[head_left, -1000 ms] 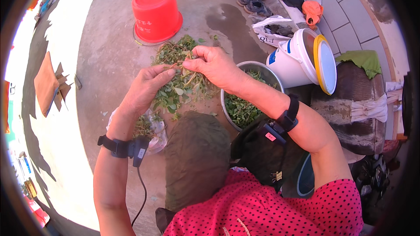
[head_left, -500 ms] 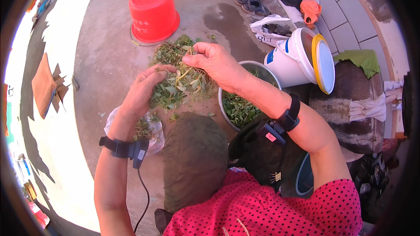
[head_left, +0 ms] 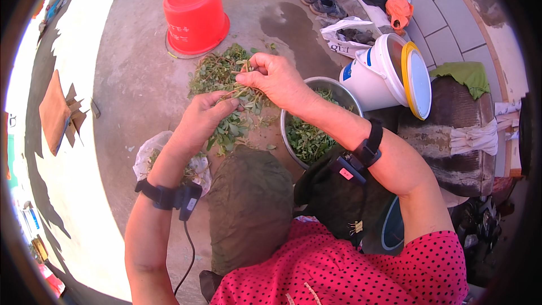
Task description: The person picks leaves and stems from small plants by hand, placing the edible parts into a metal bowl and the waste into a plastic bag or onto the ground.
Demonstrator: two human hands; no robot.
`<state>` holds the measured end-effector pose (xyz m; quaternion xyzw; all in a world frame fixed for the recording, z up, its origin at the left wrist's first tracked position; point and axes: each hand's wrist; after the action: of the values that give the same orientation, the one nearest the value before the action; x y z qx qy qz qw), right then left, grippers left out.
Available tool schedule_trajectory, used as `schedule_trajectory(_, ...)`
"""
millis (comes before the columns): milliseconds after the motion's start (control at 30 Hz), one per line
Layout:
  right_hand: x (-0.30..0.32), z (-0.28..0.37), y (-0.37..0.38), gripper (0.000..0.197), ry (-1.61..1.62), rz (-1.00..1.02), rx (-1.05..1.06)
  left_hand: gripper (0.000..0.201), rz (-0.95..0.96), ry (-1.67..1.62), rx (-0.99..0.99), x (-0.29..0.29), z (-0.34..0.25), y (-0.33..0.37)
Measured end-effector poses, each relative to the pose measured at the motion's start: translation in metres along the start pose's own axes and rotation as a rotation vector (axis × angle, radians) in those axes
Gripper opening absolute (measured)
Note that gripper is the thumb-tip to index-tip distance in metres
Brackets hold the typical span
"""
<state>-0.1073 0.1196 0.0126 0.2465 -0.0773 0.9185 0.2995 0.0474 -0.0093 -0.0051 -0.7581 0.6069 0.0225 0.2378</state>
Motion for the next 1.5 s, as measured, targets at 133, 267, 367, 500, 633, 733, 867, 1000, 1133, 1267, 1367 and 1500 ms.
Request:
schedule_trajectory(133,0.002,0.002,-0.002,0.023,0.164,0.154,-0.119,0.029,-0.026,-0.266,-0.049,-0.003,0.001,-0.001)
schedule_trajectory(267,0.007,-0.001,-0.003,0.019,0.249,0.242,-0.140,0.025,-0.009,-0.243,-0.046,-0.004,0.001,-0.003)
schedule_trajectory(367,0.007,-0.002,-0.003,0.019,0.212,0.228,-0.147,0.023,-0.073,-0.184,0.011,-0.004,0.003,0.001)
schedule_trajectory(500,0.003,0.002,-0.007,0.019,0.206,0.259,-0.185,0.021,-0.256,0.448,-0.129,0.000,0.005,0.024)
schedule_trajectory(633,-0.002,0.019,-0.011,0.021,0.238,0.144,-0.171,0.018,-0.499,0.405,-0.106,0.045,0.014,0.041)
schedule_trajectory(733,0.012,0.011,-0.010,0.021,0.354,0.049,-0.206,0.020,-0.289,-0.119,-0.041,0.018,-0.005,0.026)
schedule_trajectory(867,0.011,0.001,-0.007,0.024,0.170,0.069,-0.180,0.020,-0.112,-0.091,-0.119,-0.003,-0.006,0.013)
schedule_trajectory(1000,0.006,0.007,-0.009,0.024,0.226,-0.014,-0.216,0.033,-0.134,0.374,-0.268,-0.019,-0.002,0.017)
schedule_trajectory(1133,0.007,0.003,-0.007,0.023,0.152,-0.026,-0.157,0.026,-0.156,0.380,-0.209,-0.020,-0.012,0.015)
schedule_trajectory(1267,0.007,-0.007,-0.008,0.023,0.075,0.018,-0.092,0.023,-0.113,0.610,-0.372,-0.015,-0.014,0.017)
schedule_trajectory(1367,0.004,0.005,-0.016,0.023,0.102,0.066,-0.095,0.025,-0.270,0.768,-0.437,-0.004,-0.001,0.029)
schedule_trajectory(1500,0.016,0.020,-0.014,0.021,0.398,0.028,-0.153,0.028,-0.223,0.087,-0.115,0.015,0.005,0.026)
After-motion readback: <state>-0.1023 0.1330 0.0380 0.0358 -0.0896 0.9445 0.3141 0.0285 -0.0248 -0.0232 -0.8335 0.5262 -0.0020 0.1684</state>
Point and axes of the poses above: each hand's wrist, its own y-axis towards the middle knuckle, its own x-axis out of the back of the hand, z = x × y, and after that the axes turned 6 degrees about -y, right-handed
